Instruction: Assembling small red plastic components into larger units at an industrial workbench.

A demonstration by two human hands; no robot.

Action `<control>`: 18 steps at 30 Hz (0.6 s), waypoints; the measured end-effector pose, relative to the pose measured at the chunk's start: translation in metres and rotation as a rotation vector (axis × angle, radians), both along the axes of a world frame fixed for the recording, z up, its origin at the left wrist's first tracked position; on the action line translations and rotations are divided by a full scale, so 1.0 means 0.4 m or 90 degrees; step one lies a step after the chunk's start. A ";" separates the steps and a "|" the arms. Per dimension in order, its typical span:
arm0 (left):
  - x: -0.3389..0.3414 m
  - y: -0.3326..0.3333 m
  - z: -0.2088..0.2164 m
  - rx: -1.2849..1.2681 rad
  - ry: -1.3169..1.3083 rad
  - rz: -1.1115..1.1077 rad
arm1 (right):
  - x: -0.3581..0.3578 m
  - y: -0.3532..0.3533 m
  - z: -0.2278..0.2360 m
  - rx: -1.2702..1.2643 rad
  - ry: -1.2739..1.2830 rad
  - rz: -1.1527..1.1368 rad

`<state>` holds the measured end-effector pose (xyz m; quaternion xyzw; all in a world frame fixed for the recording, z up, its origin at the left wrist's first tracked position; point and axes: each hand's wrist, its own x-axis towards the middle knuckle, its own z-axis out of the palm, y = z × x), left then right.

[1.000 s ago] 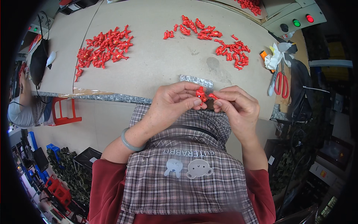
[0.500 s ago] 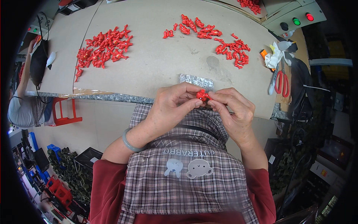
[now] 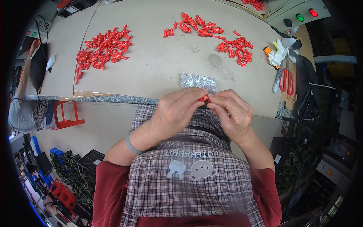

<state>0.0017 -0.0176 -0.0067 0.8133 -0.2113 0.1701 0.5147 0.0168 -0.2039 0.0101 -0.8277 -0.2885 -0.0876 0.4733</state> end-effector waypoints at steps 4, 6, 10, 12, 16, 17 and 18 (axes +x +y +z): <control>-0.002 0.009 0.010 0.009 0.076 -0.015 | 0.003 -0.002 0.004 -0.017 0.001 0.018; -0.003 0.011 0.010 -0.006 0.095 -0.017 | 0.004 -0.003 0.005 -0.014 0.009 0.020; -0.010 0.008 0.015 -0.069 0.207 -0.014 | 0.008 -0.006 0.002 -0.019 0.019 0.034; -0.013 0.009 0.009 -0.091 0.239 -0.012 | 0.013 -0.005 0.012 -0.025 0.018 0.044; -0.010 0.015 0.010 -0.098 0.276 -0.023 | 0.015 -0.009 0.013 -0.040 0.030 0.059; -0.010 0.015 0.011 -0.097 0.276 -0.024 | 0.015 -0.011 0.008 -0.040 0.030 0.058; -0.010 0.016 0.012 -0.090 0.258 -0.029 | 0.014 -0.013 0.001 -0.032 0.015 0.060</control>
